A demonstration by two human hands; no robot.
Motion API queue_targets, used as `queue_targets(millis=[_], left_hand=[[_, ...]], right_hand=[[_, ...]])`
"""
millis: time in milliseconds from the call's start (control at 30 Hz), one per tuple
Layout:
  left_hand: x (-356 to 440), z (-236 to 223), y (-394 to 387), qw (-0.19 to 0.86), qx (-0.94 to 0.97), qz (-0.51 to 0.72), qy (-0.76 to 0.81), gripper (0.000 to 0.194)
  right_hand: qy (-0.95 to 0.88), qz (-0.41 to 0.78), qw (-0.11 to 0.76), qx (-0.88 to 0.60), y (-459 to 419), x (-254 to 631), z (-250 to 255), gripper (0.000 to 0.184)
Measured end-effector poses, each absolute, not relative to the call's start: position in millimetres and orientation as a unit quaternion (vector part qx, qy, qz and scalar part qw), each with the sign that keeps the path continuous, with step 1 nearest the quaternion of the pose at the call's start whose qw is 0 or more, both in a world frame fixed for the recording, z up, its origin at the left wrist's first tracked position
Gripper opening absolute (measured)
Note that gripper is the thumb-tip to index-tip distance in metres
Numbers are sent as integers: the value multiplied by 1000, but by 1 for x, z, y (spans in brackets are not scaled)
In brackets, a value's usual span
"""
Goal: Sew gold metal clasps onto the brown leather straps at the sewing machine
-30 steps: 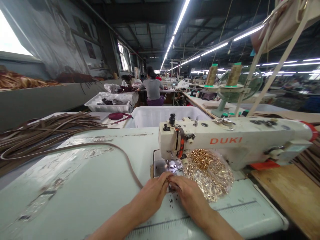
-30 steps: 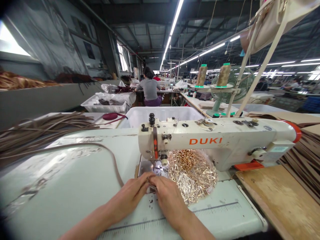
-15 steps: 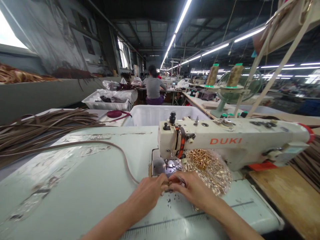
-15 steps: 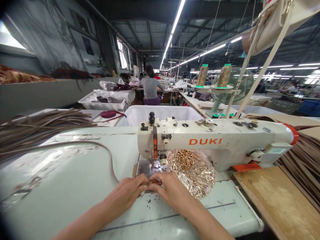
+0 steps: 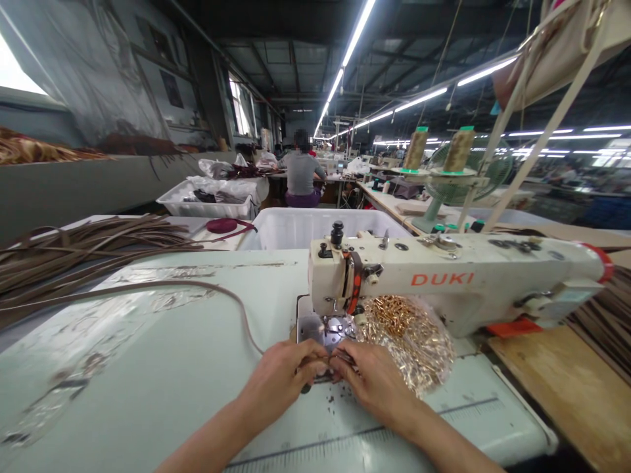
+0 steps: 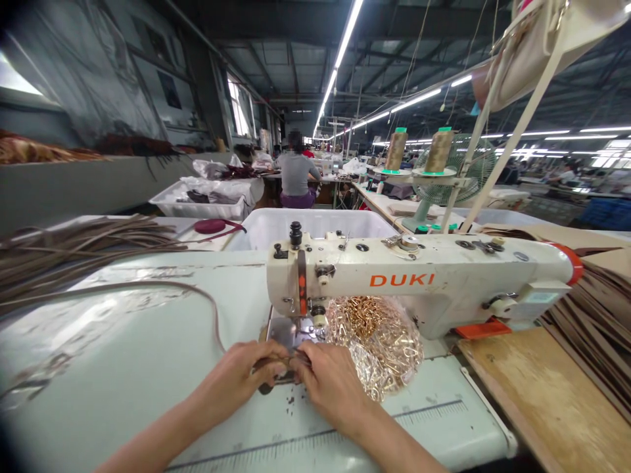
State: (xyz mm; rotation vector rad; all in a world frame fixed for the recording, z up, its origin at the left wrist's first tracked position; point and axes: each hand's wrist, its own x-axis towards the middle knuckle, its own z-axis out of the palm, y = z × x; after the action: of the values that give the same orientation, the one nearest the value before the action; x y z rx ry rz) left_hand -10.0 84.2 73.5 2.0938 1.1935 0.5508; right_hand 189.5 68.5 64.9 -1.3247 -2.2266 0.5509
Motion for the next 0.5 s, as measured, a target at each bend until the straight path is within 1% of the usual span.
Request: queue_targets(millis=[100,167,233,267,333,400,467,500], left_hand=[[-9,73,87,294,802,218,472,17],[-7,74,93,251,823,195,471,17],[-5,76,104,218,850,158,454,16],[-4,78,111,209,862,139,440,15],[-1,81,124,200,882,110,411,14],[1,83,135,189,899,81,386,15],[3,84,143,180,910,52,370,15],[4,84,146,177,913,38,367,14]], right_hand=[[-793,241,269,-491,69,187,65,17],[-782,262,276,-494,73,184,63,18],[-775,271,263,-507,79,182,60,21],[-776,258,249,-520,83,181,60,22],[-788,190,211,-545,90,180,59,20],[-801,112,187,-558,97,181,60,12],[-821,92,187,-531,103,186,61,6],[-838,103,195,-500,106,189,60,10]])
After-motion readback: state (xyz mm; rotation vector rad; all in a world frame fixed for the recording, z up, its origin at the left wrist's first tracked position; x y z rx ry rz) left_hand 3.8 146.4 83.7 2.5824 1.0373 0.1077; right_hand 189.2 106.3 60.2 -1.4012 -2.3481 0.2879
